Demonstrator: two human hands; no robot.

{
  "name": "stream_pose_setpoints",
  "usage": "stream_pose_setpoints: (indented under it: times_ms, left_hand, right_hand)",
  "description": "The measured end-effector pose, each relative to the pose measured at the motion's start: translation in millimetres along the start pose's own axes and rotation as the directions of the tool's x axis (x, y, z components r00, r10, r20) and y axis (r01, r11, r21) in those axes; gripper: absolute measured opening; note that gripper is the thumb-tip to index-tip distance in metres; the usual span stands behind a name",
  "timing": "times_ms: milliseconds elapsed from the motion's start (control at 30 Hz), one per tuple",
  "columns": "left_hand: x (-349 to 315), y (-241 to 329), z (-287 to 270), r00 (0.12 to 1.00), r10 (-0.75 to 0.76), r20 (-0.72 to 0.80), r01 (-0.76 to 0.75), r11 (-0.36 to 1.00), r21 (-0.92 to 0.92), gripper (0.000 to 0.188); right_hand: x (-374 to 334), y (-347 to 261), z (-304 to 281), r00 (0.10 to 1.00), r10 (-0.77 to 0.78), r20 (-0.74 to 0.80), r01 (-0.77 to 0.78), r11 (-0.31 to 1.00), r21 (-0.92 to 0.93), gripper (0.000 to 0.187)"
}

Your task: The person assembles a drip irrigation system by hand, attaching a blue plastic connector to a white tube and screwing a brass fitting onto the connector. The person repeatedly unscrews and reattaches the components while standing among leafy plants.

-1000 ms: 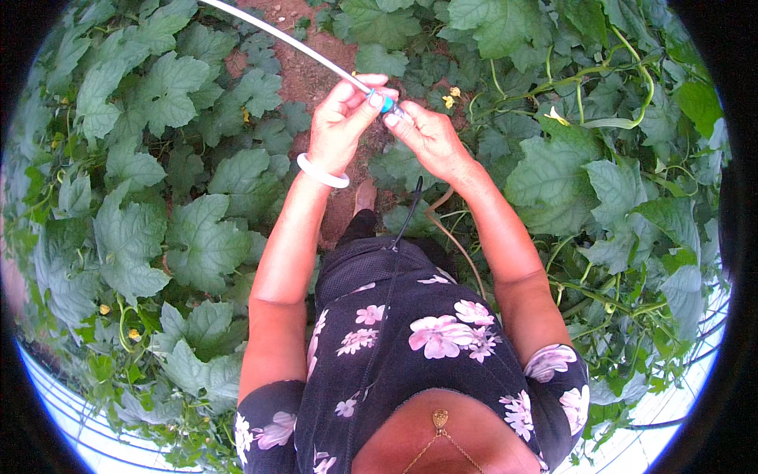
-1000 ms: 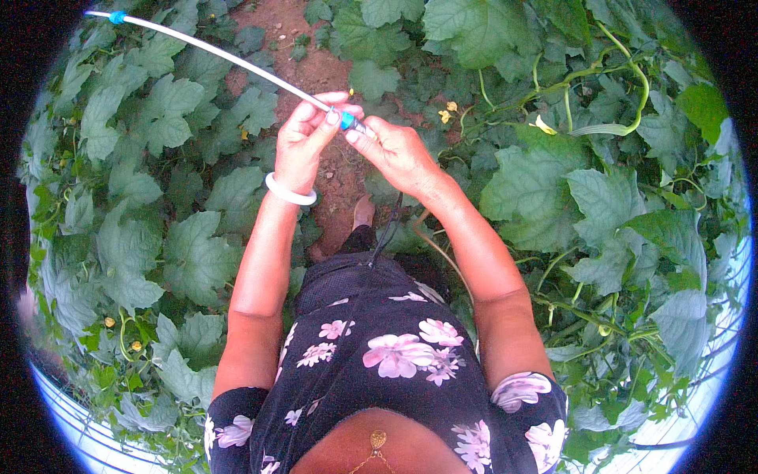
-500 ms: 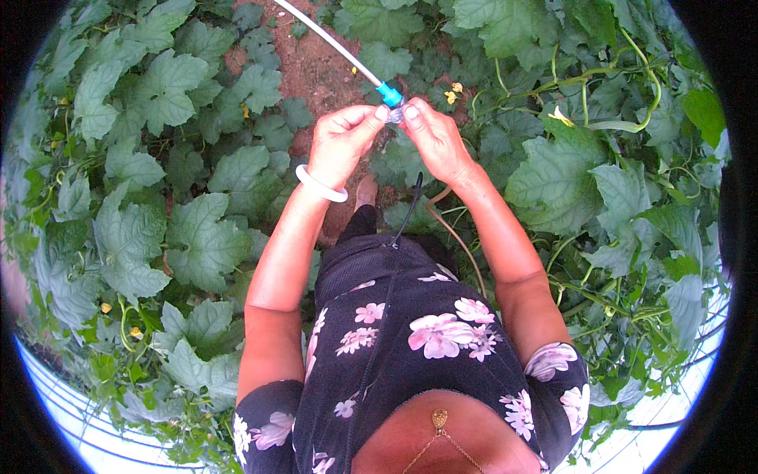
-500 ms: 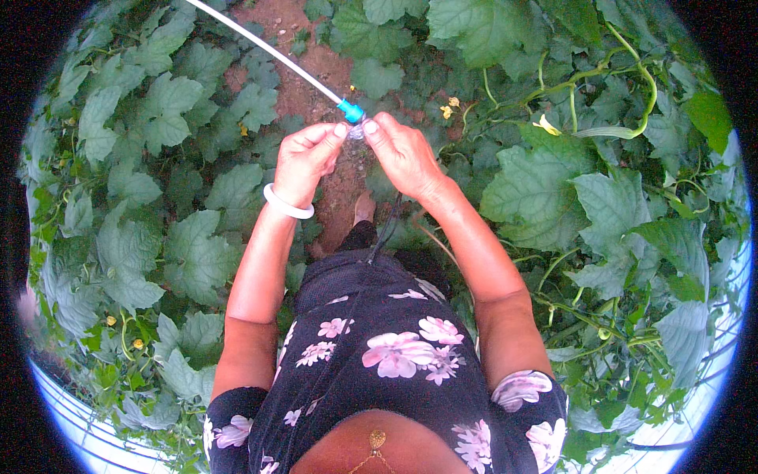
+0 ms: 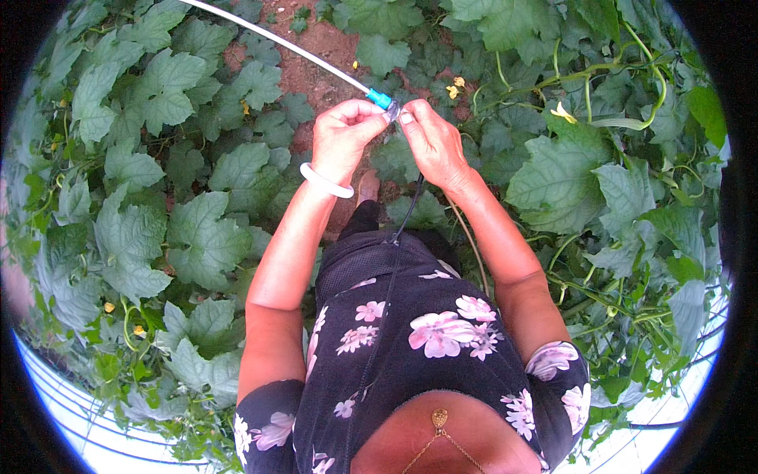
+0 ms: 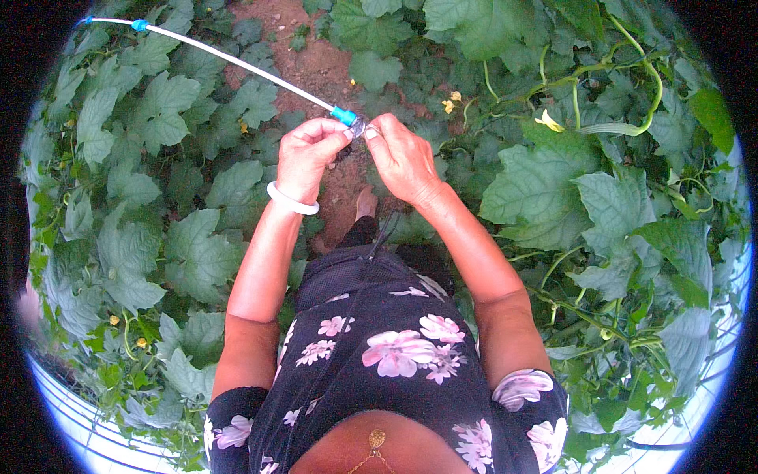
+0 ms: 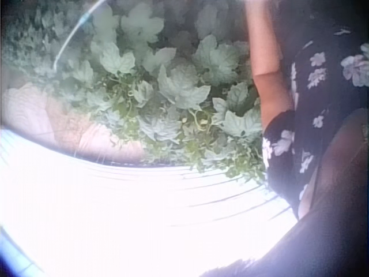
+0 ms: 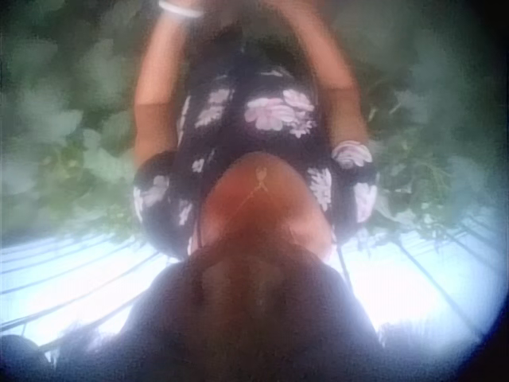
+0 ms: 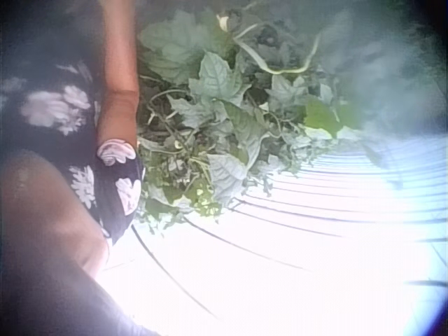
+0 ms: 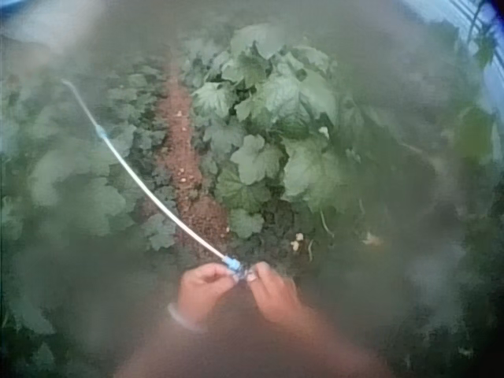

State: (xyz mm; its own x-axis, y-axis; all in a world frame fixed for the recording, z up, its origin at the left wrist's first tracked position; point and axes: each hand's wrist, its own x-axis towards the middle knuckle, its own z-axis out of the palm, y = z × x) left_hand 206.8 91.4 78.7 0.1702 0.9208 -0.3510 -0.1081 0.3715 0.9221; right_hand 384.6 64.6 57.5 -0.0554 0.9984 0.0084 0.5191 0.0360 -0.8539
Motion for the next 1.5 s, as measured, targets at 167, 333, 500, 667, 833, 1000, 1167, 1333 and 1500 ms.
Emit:
stream_pose_setpoints:
  times_ms: [167,333,500,667,833,1000,1167,1333,1500]
  left_hand:
    - [-3,-1,8,0.996,-0.064,-0.057,0.063,0.998,-0.007,0.008]
    - [-4,1,20,0.987,0.004,-0.163,-0.016,0.997,-0.072,0.007]
    - [-8,-11,9,0.968,-0.122,-0.219,0.082,0.980,-0.184,0.010]
    - [-14,-25,1,0.965,-0.168,-0.200,0.124,0.968,-0.217,0.010]
    - [-11,-33,-17,0.978,-0.210,-0.015,0.193,0.924,-0.331,0.010]
    - [-8,-38,-21,0.996,-0.084,0.042,0.091,0.972,-0.219,0.006]
    - [-7,-43,-24,0.995,-0.047,0.093,0.067,0.972,-0.224,0.005]
    - [-9,-46,-26,0.991,-0.099,0.095,0.123,0.949,-0.289,0.007]
    - [-4,-50,-32,0.942,-0.164,0.292,0.287,0.844,-0.454,0.011]
  right_hand:
    - [-3,0,3,0.998,0.058,0.021,-0.057,0.998,-0.017,0.027]
    - [-8,7,16,0.998,0.059,-0.001,-0.059,0.998,-0.034,0.030]
    - [-10,2,16,0.992,0.118,0.037,-0.118,0.993,-0.014,0.030]
    - [-11,9,16,0.985,0.160,0.068,-0.163,0.985,0.055,0.031]
    - [-9,19,20,0.957,0.206,0.205,-0.265,0.907,0.327,0.031]
    - [-7,12,10,0.810,0.264,0.523,-0.575,0.531,0.622,0.029]
    - [-4,1,3,0.768,0.286,0.573,-0.611,0.595,0.522,0.034]
    - [-5,0,-1,0.735,0.293,0.611,-0.640,0.596,0.485,0.038]
    - [-5,7,-4,0.704,0.273,0.656,-0.656,0.606,0.451,0.040]
